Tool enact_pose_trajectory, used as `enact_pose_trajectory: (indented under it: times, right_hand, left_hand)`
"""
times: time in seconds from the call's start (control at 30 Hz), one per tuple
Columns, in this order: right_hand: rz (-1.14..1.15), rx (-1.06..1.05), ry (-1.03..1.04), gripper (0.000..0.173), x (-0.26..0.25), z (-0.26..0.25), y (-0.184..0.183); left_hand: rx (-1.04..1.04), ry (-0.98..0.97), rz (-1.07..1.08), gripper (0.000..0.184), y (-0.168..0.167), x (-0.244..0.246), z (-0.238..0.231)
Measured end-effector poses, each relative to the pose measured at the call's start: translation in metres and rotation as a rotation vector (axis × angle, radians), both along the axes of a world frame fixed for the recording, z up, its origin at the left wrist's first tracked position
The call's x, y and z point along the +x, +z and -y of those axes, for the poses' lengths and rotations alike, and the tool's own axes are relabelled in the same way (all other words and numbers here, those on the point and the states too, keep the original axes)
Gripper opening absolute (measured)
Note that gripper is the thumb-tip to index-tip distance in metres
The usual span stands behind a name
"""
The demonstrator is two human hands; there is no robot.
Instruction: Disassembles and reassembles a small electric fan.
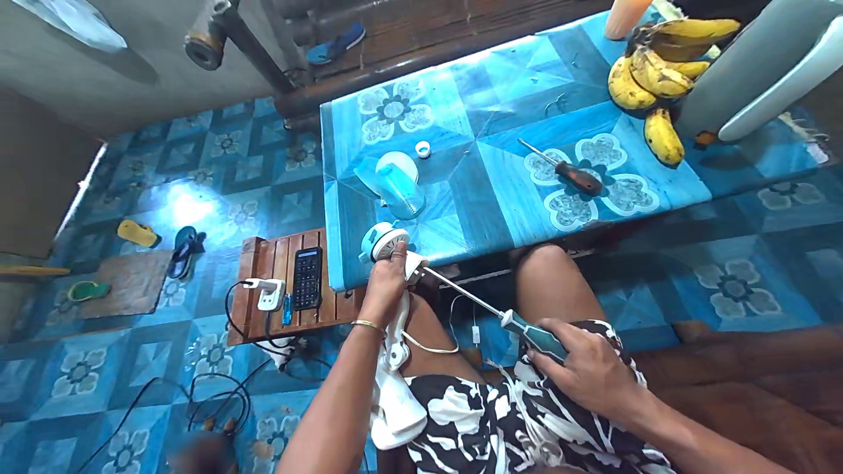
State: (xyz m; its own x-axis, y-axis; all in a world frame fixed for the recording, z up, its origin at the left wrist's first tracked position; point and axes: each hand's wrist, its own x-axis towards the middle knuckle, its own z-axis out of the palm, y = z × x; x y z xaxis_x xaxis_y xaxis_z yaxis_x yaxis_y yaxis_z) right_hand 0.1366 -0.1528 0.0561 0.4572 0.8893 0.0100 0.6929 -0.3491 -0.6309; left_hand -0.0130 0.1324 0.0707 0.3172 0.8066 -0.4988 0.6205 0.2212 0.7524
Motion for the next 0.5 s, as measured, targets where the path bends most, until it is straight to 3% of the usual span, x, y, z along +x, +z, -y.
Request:
enact_pose_trajectory:
  times: [0.17, 0.3, 0.5]
  right_hand:
    - [-0.138, 0.022, -0.015, 0.041, 0.002, 0.001, -0.004]
    - [-0.206, 0.033, -0.013, 0.040, 0.010, 0.003, -0.004]
    - [-0.238, 0.065, 0.001, 0.037, 0.012, 0.006, -0.006]
  left_hand:
    - [-0.094, 0.116, 0.139, 0.055, 0.002, 0.001, -0.001]
    - [-0.336, 0.253, 0.340, 0.036, 0.010, -0.001, -0.001]
    - [-0.563, 0.283, 0.504, 0.036, 0.004, -0.015, -0.007]
